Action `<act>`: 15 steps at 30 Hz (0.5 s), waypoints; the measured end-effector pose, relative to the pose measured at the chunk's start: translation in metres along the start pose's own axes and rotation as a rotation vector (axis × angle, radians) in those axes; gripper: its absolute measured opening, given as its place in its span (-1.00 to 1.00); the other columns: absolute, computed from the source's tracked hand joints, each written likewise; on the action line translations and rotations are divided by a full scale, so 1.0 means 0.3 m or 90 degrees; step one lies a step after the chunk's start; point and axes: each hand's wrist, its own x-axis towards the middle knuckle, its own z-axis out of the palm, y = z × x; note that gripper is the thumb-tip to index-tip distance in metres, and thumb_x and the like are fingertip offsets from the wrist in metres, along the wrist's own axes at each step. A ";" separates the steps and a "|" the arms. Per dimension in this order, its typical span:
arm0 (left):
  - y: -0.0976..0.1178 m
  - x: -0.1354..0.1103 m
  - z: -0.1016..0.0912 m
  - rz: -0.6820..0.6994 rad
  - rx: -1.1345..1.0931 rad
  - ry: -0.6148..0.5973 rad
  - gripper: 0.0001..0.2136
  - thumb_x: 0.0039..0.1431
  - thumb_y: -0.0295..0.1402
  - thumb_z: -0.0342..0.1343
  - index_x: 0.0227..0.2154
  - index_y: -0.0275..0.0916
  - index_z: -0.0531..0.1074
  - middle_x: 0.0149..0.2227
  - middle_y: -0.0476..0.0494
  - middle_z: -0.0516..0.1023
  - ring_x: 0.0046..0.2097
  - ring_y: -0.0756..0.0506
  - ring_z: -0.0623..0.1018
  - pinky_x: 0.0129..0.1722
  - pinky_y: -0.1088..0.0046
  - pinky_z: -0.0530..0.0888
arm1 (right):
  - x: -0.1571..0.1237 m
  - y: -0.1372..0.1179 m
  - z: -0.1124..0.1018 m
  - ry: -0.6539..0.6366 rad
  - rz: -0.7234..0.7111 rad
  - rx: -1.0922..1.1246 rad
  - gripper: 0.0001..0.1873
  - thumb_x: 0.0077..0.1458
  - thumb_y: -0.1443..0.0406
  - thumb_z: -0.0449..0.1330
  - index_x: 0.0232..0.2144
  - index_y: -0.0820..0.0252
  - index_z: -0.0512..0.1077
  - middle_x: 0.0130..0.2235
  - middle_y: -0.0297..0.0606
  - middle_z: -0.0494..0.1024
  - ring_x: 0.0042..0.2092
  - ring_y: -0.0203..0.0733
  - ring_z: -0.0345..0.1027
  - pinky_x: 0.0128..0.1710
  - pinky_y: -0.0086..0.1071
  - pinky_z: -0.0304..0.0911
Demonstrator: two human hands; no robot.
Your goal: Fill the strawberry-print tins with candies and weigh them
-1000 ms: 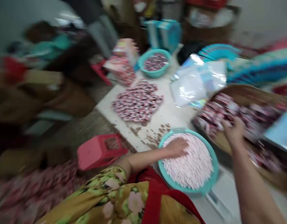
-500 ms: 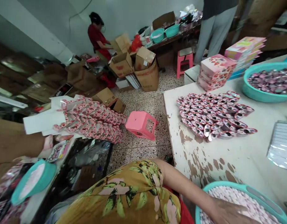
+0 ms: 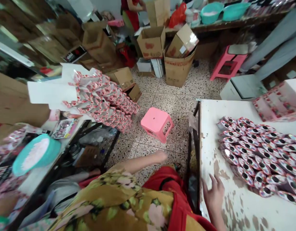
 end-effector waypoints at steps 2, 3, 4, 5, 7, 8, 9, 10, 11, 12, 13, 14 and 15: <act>-0.175 -0.103 0.001 -0.092 -0.018 -0.001 -0.72 0.11 -0.32 0.29 -0.60 -0.26 0.35 -0.53 -0.04 0.44 -0.33 -0.08 0.52 -0.16 0.30 0.49 | 0.048 -0.039 0.094 -0.045 0.003 -0.060 -0.24 0.25 -0.08 -0.11 0.17 0.43 0.36 0.17 0.30 0.38 0.23 0.38 0.27 0.15 0.21 0.27; -0.240 -0.151 0.011 -0.125 -0.027 -0.005 -0.72 0.19 -0.23 0.24 -0.53 -0.27 0.38 -0.49 -0.01 0.45 -0.33 -0.05 0.51 -0.15 0.31 0.48 | 0.064 -0.047 0.124 -0.068 0.018 -0.099 -0.24 0.27 -0.04 -0.12 0.19 0.50 0.33 0.21 0.33 0.35 0.25 0.39 0.24 0.16 0.20 0.26; -0.291 -0.191 0.025 -0.150 -0.037 -0.006 -0.73 0.17 -0.23 0.24 -0.53 -0.26 0.37 -0.49 0.00 0.46 -0.34 -0.05 0.52 -0.17 0.31 0.47 | 0.074 -0.050 0.142 -0.097 0.036 -0.143 -0.26 0.28 0.01 -0.11 0.22 0.53 0.30 0.23 0.34 0.33 0.27 0.38 0.23 0.18 0.18 0.24; -0.330 -0.221 0.040 -0.164 -0.048 -0.006 -0.76 0.09 -0.27 0.26 -0.54 -0.23 0.35 -0.50 0.01 0.47 -0.33 -0.07 0.53 -0.19 0.33 0.45 | 0.078 -0.050 0.153 -0.131 0.052 -0.186 -0.30 0.29 0.06 -0.10 0.23 0.53 0.29 0.26 0.33 0.31 0.29 0.36 0.21 0.20 0.16 0.23; -0.385 -0.249 0.066 -0.168 -0.069 -0.008 -0.82 -0.07 -0.35 0.25 -0.58 -0.18 0.31 -0.53 0.04 0.51 -0.32 -0.12 0.58 -0.22 0.35 0.44 | 0.072 -0.049 0.158 -0.206 0.058 -0.259 -0.37 0.29 0.15 -0.08 0.25 0.47 0.29 0.31 0.25 0.27 0.33 0.30 0.18 0.25 0.10 0.19; -0.404 -0.248 0.076 -0.158 -0.082 -0.008 -0.85 -0.12 -0.35 0.21 -0.58 -0.16 0.31 -0.52 0.07 0.54 -0.29 -0.13 0.60 -0.21 0.36 0.43 | 0.066 -0.052 0.158 -0.237 0.054 -0.286 -0.39 0.29 0.18 -0.07 0.26 0.45 0.30 0.34 0.21 0.24 0.35 0.27 0.16 0.27 0.07 0.17; -0.419 -0.237 0.082 -0.145 -0.094 -0.008 -0.89 -0.12 -0.34 0.17 -0.57 -0.14 0.33 -0.51 0.10 0.57 -0.26 -0.14 0.63 -0.20 0.37 0.44 | 0.059 -0.058 0.158 -0.260 0.054 -0.309 -0.39 0.30 0.19 -0.06 0.27 0.44 0.29 0.36 0.18 0.20 0.37 0.23 0.13 0.29 0.04 0.14; -0.432 -0.221 0.085 -0.131 -0.107 -0.008 -0.93 -0.11 -0.32 0.14 -0.56 -0.11 0.34 -0.49 0.13 0.59 -0.23 -0.14 0.64 -0.19 0.38 0.44 | 0.054 -0.067 0.159 -0.277 0.059 -0.328 -0.39 0.31 0.20 -0.06 0.29 0.45 0.27 0.38 0.17 0.16 0.38 0.21 0.11 0.31 0.01 0.13; -0.444 -0.201 0.083 -0.118 -0.118 -0.007 -0.96 -0.09 -0.29 0.10 -0.54 -0.08 0.36 -0.48 0.17 0.60 -0.22 -0.13 0.65 -0.18 0.39 0.44 | 0.052 -0.078 0.161 -0.291 0.070 -0.342 -0.38 0.31 0.21 -0.06 0.30 0.47 0.25 0.39 0.17 0.14 0.40 0.19 0.09 0.32 -0.02 0.12; -0.454 -0.179 0.076 -0.108 -0.126 -0.006 -0.96 -0.07 -0.27 0.07 -0.52 -0.05 0.38 -0.48 0.20 0.60 -0.23 -0.12 0.66 -0.19 0.40 0.44 | 0.053 -0.090 0.163 -0.303 0.085 -0.353 -0.37 0.32 0.22 -0.07 0.31 0.49 0.23 0.40 0.17 0.12 0.41 0.18 0.07 0.32 -0.03 0.12; -0.464 -0.158 0.065 -0.102 -0.131 -0.004 -0.95 -0.05 -0.26 0.04 -0.50 -0.02 0.39 -0.50 0.22 0.59 -0.26 -0.10 0.66 -0.21 0.42 0.44 | 0.057 -0.102 0.164 -0.313 0.100 -0.360 -0.37 0.32 0.24 -0.07 0.32 0.51 0.22 0.40 0.18 0.10 0.41 0.17 0.05 0.32 -0.04 0.13; -0.475 -0.138 0.050 -0.100 -0.131 0.004 -0.93 -0.04 -0.26 0.03 -0.49 -0.01 0.40 -0.53 0.23 0.57 -0.31 -0.09 0.65 -0.25 0.44 0.44 | 0.062 -0.114 0.165 -0.323 0.110 -0.361 -0.37 0.32 0.25 -0.08 0.32 0.52 0.21 0.40 0.18 0.09 0.42 0.17 0.03 0.31 -0.03 0.14; -0.486 -0.120 0.031 -0.102 -0.128 0.012 -0.92 -0.03 -0.26 0.03 -0.47 0.01 0.41 -0.56 0.24 0.54 -0.35 -0.09 0.64 -0.28 0.46 0.43 | 0.068 -0.125 0.165 -0.330 0.114 -0.358 -0.38 0.32 0.27 -0.09 0.32 0.53 0.21 0.40 0.19 0.08 0.43 0.17 0.01 0.30 -0.03 0.16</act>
